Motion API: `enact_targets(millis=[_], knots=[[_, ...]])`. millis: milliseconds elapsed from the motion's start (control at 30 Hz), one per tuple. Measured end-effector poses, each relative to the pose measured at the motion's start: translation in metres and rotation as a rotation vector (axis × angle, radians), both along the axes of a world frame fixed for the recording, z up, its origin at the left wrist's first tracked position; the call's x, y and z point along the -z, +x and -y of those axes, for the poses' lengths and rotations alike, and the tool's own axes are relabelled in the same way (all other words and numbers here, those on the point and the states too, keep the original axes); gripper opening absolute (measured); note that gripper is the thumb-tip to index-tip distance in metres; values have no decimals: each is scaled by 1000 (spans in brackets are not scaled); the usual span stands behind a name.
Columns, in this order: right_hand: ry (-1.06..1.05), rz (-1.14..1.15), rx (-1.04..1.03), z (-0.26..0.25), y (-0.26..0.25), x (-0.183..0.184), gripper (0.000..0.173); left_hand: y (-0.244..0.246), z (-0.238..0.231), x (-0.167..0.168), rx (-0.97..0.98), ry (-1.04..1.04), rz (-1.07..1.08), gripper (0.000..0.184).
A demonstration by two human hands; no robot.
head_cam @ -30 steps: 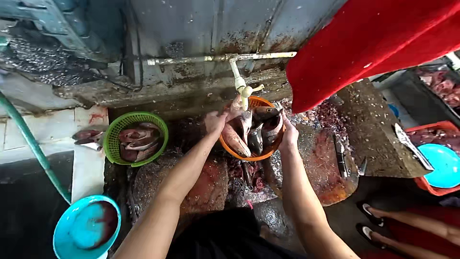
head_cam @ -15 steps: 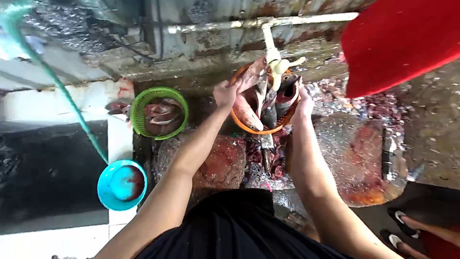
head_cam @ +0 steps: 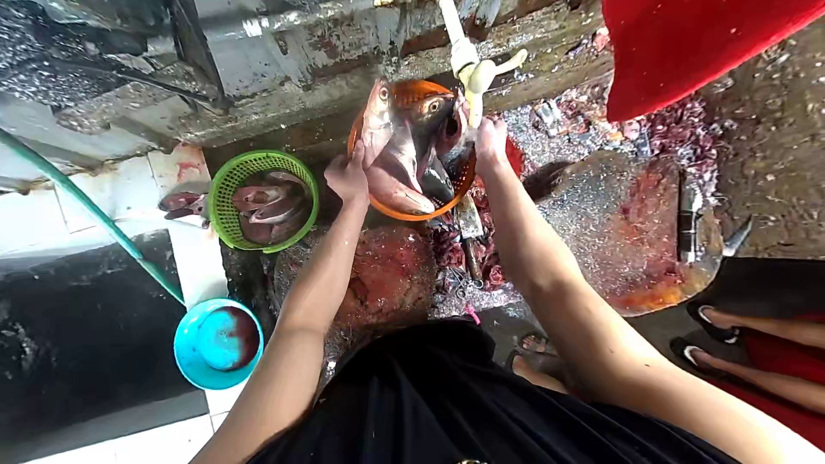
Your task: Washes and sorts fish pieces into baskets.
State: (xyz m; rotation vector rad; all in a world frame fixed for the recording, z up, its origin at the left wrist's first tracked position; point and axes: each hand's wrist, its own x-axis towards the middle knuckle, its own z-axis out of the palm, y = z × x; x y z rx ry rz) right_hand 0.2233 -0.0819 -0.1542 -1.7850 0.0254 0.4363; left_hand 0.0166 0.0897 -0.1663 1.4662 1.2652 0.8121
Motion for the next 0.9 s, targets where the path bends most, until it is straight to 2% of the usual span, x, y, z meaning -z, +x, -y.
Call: enact_targets(millis=[133, 233, 400, 500, 567, 733, 833, 900], knots=[[158, 4, 95, 10, 25, -11, 51, 38, -11, -13, 120, 77, 38, 39], [261, 25, 119, 24, 39, -27, 54, 71, -15, -25, 213, 67, 37, 40], [125, 33, 167, 52, 49, -50, 55, 113, -9, -43, 314, -101, -142, 36], [86, 37, 174, 69, 60, -51, 55, 132, -2, -48, 359, -199, -171, 37], [94, 37, 139, 81, 66, -48, 55, 138, 4, -53, 371, -253, -192, 49], [128, 24, 127, 101, 57, -49, 52, 138, 21, -72, 421, -296, -338, 66], [151, 21, 110, 108, 30, -59, 50, 120, 35, -77, 445, -302, -362, 57], [115, 2, 121, 114, 12, -60, 50, 97, 46, -69, 439, -314, -306, 42]])
